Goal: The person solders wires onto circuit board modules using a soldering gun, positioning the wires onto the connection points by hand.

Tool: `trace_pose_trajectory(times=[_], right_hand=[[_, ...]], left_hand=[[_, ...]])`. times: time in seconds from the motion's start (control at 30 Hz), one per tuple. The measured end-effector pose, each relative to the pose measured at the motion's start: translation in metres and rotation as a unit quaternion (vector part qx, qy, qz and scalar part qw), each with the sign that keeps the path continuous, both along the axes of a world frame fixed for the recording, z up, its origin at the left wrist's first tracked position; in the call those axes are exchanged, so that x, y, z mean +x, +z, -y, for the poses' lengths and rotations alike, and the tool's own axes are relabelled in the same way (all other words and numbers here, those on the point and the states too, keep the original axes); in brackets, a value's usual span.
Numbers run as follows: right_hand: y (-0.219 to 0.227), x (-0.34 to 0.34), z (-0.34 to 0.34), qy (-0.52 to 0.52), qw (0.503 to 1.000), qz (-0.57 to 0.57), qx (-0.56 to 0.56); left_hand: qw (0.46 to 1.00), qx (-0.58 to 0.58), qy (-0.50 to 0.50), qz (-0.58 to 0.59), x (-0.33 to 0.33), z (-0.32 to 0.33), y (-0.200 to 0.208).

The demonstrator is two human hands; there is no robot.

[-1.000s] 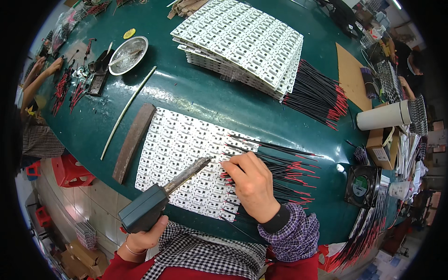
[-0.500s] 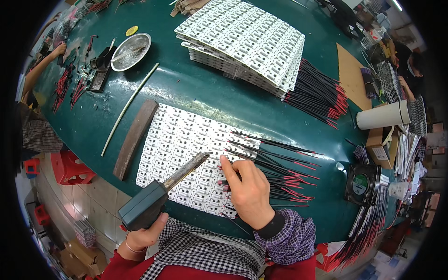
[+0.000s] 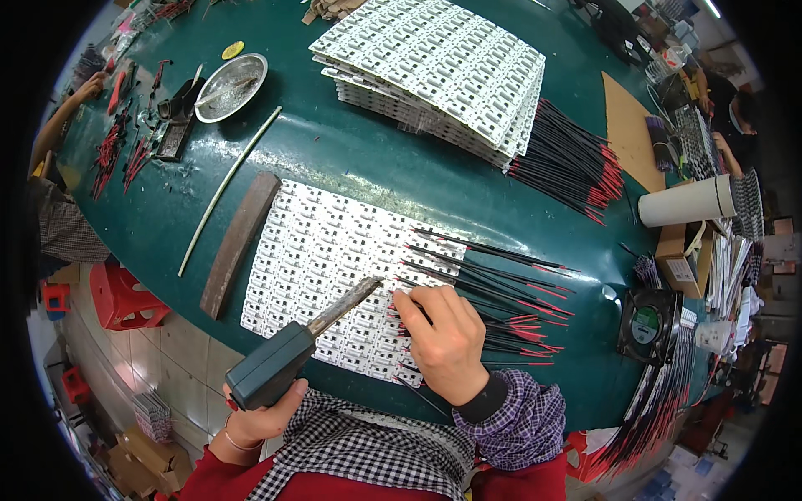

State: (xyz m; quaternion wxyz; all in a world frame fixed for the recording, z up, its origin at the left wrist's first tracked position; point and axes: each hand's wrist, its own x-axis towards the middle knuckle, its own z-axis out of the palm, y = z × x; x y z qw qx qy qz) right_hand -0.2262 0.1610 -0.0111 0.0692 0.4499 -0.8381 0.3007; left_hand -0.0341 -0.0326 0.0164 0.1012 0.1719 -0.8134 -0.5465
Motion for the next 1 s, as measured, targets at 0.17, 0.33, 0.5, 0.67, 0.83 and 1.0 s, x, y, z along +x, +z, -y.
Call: trace_pose_trajectory(times=[0.17,0.33,0.5,0.67,0.83,1.0], right_hand=[[0.0024,-0.0011,-0.0002,0.004,1.0,-0.017,0.002],[-0.0001,-0.0009,0.0003,0.006,1.0,-0.02,0.014],[0.0009,0.0002,0.0,0.002,1.0,-0.007,0.02],[-0.0002,0.0004,0.0008,0.004,1.0,-0.011,0.025],[0.0005,0.0006,0.0015,0.005,1.0,-0.011,0.023],[0.0,0.0002,0.0018,0.005,1.0,-0.014,0.022]], left_hand=[[1.0,-0.013,-0.012,-0.003,-0.0009,0.0,0.0017],[0.997,-0.063,-0.04,-0.03,-0.0051,0.0016,0.0023],[0.998,-0.041,-0.037,-0.038,-0.007,-0.0002,-0.0018],[0.996,-0.057,-0.046,-0.045,-0.0066,-0.0002,-0.0044],[0.999,-0.025,-0.038,-0.003,-0.0056,-0.0001,-0.0002],[0.997,-0.06,-0.027,-0.05,-0.0072,-0.0014,-0.0012]])
